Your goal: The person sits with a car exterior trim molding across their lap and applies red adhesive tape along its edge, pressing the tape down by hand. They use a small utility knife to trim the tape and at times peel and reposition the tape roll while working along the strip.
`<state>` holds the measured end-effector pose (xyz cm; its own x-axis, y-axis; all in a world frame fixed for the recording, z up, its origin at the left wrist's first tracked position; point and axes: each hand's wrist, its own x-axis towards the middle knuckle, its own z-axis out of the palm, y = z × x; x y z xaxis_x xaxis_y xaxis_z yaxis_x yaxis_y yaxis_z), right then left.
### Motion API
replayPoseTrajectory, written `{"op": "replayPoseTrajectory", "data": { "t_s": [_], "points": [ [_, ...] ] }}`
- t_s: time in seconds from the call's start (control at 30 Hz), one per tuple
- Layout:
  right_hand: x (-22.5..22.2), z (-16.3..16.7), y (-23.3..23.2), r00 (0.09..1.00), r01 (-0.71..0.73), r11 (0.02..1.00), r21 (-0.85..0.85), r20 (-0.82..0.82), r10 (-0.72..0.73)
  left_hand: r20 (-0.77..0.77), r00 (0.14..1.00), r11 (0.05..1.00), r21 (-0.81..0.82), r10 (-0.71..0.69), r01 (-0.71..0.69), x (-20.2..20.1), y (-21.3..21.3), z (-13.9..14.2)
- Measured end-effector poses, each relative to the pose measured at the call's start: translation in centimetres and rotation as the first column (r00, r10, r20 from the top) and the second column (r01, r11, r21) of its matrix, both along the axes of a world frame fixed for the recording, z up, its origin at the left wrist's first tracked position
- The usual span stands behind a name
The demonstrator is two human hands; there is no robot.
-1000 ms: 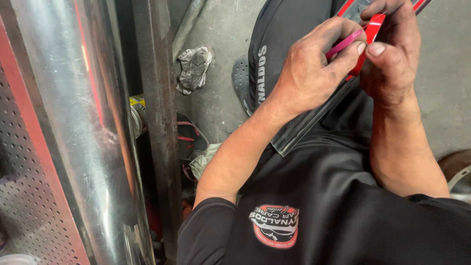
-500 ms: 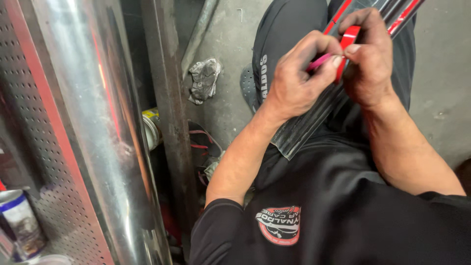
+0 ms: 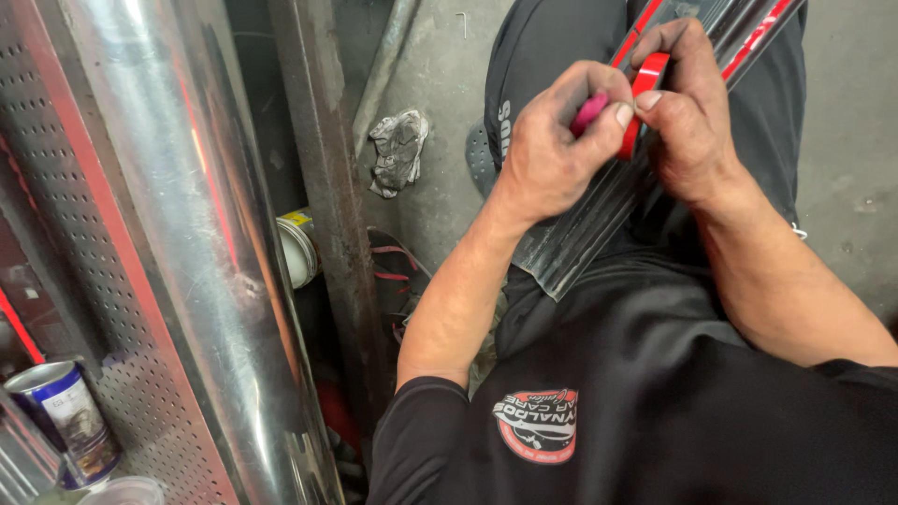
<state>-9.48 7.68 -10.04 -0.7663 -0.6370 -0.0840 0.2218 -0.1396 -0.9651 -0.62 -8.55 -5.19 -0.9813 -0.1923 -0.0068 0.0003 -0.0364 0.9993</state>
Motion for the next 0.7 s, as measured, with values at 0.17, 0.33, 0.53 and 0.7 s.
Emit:
{"op": "replayPoseTrajectory", "data": {
  "t_s": [0.17, 0.33, 0.53, 0.7],
  "points": [
    [0.3, -0.4, -0.8, 0.998, 0.064, 0.996, -0.056, -0.006, -0.064, -0.096, 0.995, 0.998, -0.039, 0.042, -0.046, 0.9, 0.6, 1.2],
    [0.2, -0.6, -1.4, 0.998, 0.061, 0.993, -0.100, 0.039, -0.057, -0.126, 0.987, 0.995, -0.002, 0.099, -0.100, 0.5, 0.5, 1.8],
    [0.3, -0.7, -1.2, 0.997, 0.052, 0.994, -0.097, 0.057, -0.046, -0.159, 0.976, 0.985, -0.064, 0.151, -0.163, 0.5, 0.2, 1.7],
    [0.3, 0.5, -1.1, 0.997, 0.071, 0.998, -0.004, -0.012, -0.071, -0.223, 0.963, 0.987, -0.020, 0.152, -0.161, 0.3, 0.3, 1.1]
  ]
}}
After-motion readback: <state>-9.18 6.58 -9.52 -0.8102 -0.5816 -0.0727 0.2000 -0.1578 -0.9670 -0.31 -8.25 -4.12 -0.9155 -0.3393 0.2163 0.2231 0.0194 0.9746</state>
